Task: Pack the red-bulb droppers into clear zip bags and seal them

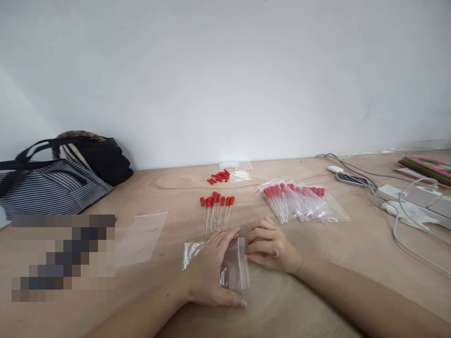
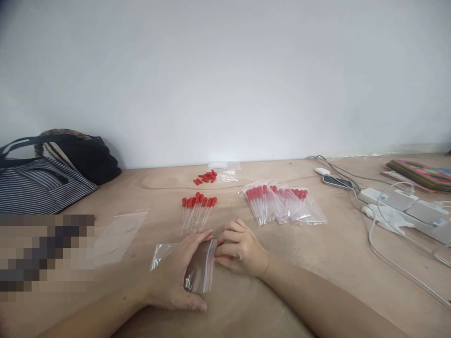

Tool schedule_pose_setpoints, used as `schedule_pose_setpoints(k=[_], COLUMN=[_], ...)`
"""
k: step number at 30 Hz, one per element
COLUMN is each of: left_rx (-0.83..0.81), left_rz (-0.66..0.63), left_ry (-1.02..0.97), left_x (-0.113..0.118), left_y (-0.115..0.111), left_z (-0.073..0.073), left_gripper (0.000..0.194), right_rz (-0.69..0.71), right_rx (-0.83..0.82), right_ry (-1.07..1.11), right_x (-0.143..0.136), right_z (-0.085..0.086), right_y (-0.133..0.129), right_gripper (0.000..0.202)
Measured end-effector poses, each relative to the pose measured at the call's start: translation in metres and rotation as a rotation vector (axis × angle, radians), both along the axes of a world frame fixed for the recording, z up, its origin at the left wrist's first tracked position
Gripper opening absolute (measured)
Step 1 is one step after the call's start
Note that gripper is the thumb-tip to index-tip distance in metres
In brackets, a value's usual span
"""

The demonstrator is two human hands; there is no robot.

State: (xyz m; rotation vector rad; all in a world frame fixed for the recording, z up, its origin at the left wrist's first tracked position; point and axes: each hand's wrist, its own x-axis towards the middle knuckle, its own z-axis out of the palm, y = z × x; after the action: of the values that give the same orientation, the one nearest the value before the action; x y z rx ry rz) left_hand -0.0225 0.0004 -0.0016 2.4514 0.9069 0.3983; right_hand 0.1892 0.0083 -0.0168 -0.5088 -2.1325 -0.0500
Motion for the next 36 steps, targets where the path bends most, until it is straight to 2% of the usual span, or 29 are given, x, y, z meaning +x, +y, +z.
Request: schedule_pose_setpoints(k=[6, 12, 17, 19, 22, 26, 29, 32, 36], left_rx=[0.000, -0.053, -0.178, -0.197, -0.230, -0.226, -0.243, -0.297, -0.310], left_rz=[0.007, 0.012, -0.018, -0.025, -0.017, 0.011, 0.056, 0.078, 0.086], left_ry=[0.011, -0.033, -0.064, -0.085, -0.130, -0.172, -0.227, -0.265, -0.259], left_x=[0.001, 0.003, 0.000, -0.001, -0.002, -0.003, -0.002, -0.001, 0.003], left_y=[-0.001, -0.002, -0.002, -0.002, -0.001, 0.000, 0.001, 0.000, -0.004], left_z=[0.003, 0.008, 0.025, 0.028, 0.021, 0.000, -0.011, -0.010, 0.001], left_gripper=[0.108, 0.106, 0.085, 0.076, 0.078, 0.095, 0.095, 0.103, 0.110], right_rz=[-0.053, -0.045, -0.041, -0.059, -0.069, -0.098, -0.119, -0.131, -0.134], right_rx=[0.022, 0.142, 0.236, 0.251, 0.267, 0.320, 0.361, 0.379, 0.423], right_ry=[-0.003, -0.081, -0.150, -0.166, -0.176, -0.186, -0.160, -0.149, -0.176], right_x=[-0.004, -0.009, -0.010, -0.010, -0.010, -0.010, -0.010, -0.010, -0.010], right_z=[0.002, 0.007, 0.006, 0.005, 0.005, 0.007, 0.009, 0.011, 0.012], right_y=[-0.002, -0.001, -0.001, -0.001, -0.001, -0.001, -0.003, -0.005, -0.006], right_gripper=[0.006, 0.015, 0.022, 0.021, 0.022, 0.022, 0.018, 0.018, 0.017])
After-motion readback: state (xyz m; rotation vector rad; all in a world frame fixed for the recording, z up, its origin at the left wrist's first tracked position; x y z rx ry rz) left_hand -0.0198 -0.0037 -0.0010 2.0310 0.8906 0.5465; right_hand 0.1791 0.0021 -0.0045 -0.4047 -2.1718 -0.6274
